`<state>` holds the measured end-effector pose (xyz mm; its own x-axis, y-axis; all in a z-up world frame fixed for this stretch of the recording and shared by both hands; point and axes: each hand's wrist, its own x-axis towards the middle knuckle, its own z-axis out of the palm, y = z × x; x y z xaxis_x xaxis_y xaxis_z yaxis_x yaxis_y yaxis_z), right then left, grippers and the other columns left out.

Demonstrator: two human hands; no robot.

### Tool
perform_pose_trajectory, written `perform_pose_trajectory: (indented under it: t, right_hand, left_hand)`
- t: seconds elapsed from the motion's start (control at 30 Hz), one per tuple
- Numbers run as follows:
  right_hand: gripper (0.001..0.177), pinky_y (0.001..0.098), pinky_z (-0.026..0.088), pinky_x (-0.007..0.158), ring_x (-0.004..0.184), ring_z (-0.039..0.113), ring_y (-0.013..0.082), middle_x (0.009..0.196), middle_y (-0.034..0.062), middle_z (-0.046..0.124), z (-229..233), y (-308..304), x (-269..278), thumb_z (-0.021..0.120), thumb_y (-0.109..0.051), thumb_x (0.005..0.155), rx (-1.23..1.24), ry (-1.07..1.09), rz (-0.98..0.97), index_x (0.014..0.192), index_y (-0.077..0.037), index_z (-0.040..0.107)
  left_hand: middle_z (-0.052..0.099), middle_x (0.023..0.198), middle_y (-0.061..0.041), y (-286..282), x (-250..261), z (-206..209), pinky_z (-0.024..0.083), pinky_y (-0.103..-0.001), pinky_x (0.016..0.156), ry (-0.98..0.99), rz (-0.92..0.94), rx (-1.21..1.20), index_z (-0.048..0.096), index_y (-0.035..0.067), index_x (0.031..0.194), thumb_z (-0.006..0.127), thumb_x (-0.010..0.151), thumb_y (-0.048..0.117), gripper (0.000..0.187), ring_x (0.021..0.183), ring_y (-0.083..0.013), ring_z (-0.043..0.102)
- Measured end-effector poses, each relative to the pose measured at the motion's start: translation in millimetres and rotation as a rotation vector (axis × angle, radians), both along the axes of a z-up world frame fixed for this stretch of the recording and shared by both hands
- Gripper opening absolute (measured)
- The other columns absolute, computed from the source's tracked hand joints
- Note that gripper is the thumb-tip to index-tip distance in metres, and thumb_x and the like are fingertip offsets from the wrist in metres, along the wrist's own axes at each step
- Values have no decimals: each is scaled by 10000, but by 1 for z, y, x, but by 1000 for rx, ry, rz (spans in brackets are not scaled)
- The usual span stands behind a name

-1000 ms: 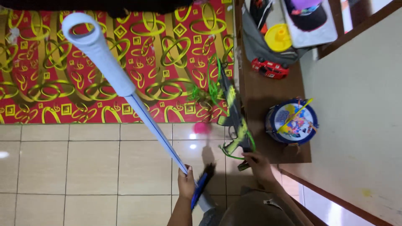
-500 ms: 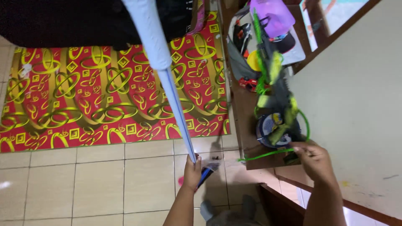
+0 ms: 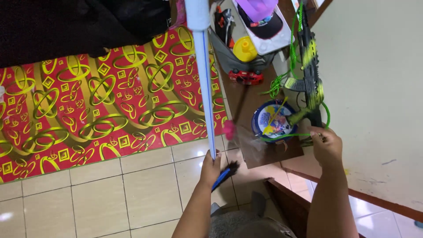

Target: Picking up toys and placing them into storage containers to tidy the room

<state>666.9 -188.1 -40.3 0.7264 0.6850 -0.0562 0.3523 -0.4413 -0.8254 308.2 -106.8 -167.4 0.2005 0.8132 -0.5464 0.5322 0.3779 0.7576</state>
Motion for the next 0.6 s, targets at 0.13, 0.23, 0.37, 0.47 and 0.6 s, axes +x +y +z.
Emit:
perform_pose_trajectory:
  t: [0.13,0.23,0.37,0.47,0.6]
  right_hand:
    - [204,344,448,749,764,471,149,866,67,570,-17,-5,5,695,-40,1011,-13,33,-11,1131,-163,805]
    - [159,364,448,749,777,441,149,880,93,590,-8,-1,1,701,-17,1032,9,70,-18,1136,-101,787]
    - [191,356,486,863,873,491,123,894,80,598,24,5,-4,697,16,1013,100,73,21,1166,-66,779]
    - [205,372,479,835,828,481,120,872,80,604,38,14,-1,685,-21,1022,79,90,18,1184,-101,783]
    - [176,381,511,761,786,584,176,892,152,713,37,30,-27,727,-55,962,57,120,-1,1125,-74,791]
  left_hand:
    - [691,869,-155,-3,-4,-40,533,-439,707,86,9,-10,643,129,1072,619,1001,328,212,802,-322,698]
    - [709,875,-188,-3,2,-44,552,-458,760,139,34,-28,714,122,975,728,915,394,280,878,-379,712]
    - [728,966,-157,-15,18,-69,545,-428,821,3,81,-53,732,115,1058,786,843,370,338,939,-304,702]
    - [680,1215,-238,-14,37,-32,520,-462,982,-150,12,-41,677,72,1274,844,774,248,556,1165,-385,644]
    - [614,1124,-136,-12,64,17,396,-351,1105,-392,-130,65,585,86,1472,987,540,302,1037,1163,-263,583]
